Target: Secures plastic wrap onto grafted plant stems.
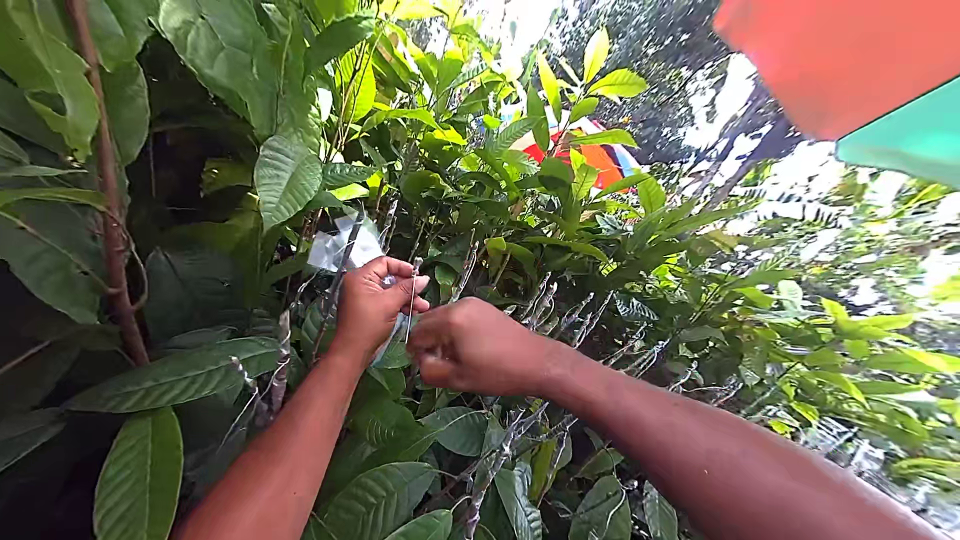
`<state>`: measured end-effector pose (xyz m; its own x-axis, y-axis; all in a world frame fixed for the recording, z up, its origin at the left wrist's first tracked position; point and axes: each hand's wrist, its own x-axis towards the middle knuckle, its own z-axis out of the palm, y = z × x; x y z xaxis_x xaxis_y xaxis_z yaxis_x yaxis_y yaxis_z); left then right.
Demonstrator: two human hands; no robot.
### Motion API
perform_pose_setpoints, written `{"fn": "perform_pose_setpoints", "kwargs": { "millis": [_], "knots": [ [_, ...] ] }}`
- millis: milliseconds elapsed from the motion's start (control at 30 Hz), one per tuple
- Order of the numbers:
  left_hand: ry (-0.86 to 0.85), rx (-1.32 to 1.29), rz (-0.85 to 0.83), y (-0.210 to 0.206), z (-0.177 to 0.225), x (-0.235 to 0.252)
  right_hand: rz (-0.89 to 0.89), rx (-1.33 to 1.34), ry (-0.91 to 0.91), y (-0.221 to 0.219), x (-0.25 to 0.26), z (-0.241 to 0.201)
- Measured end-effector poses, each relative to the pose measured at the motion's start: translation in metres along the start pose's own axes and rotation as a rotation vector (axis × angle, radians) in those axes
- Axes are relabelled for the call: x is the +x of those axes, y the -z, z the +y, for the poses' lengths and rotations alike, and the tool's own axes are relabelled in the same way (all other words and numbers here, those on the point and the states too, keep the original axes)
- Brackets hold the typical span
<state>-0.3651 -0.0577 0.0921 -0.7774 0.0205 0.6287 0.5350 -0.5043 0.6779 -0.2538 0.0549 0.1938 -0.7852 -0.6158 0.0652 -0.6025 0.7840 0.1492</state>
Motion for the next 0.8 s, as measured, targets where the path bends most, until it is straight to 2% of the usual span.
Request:
{"fn": "perform_pose_setpoints", "kwargs": {
  "millis": [67, 133, 200, 300, 367, 467, 600, 800],
  "knots": [
    [0.014, 0.043, -0.024, -0.009, -0.001, -0.003, -0.033, 0.132, 0.074, 0.004, -0.001, 0.0],
    [0.021, 0.024, -0.045, -0.015, -0.008, -0.002, -0.038, 0.118, 0.028, 0.007, -0.008, 0.007],
    [0.016, 0.02, -0.119, -0.017, -0.014, 0.001, -0.017, -0.004, -0.093, 0.011, -0.013, 0.01],
    [0.05, 0.046, -0.22, -0.023, -0.017, -0.001, 0.158, -0.227, -0.298, 0.021, -0.014, 0.027],
    [0.038, 0.083, -0.253, -0.029, -0.015, -0.004, 0.227, -0.234, -0.419, 0.036, -0.019, 0.035],
    [-0.09, 0.168, -0.292, -0.039, -0.01, -0.016, 0.353, 0.088, -0.465, 0.042, -0.037, 0.033],
    [-0.176, 0.228, -0.41, -0.055, -0.006, -0.03, 0.339, 0.548, -0.517, 0.03, -0.054, 0.033],
    [-0.211, 0.237, -0.465, -0.058, -0.007, -0.034, 0.466, 0.765, -0.627, 0.01, -0.049, 0.025]
  ]
}}
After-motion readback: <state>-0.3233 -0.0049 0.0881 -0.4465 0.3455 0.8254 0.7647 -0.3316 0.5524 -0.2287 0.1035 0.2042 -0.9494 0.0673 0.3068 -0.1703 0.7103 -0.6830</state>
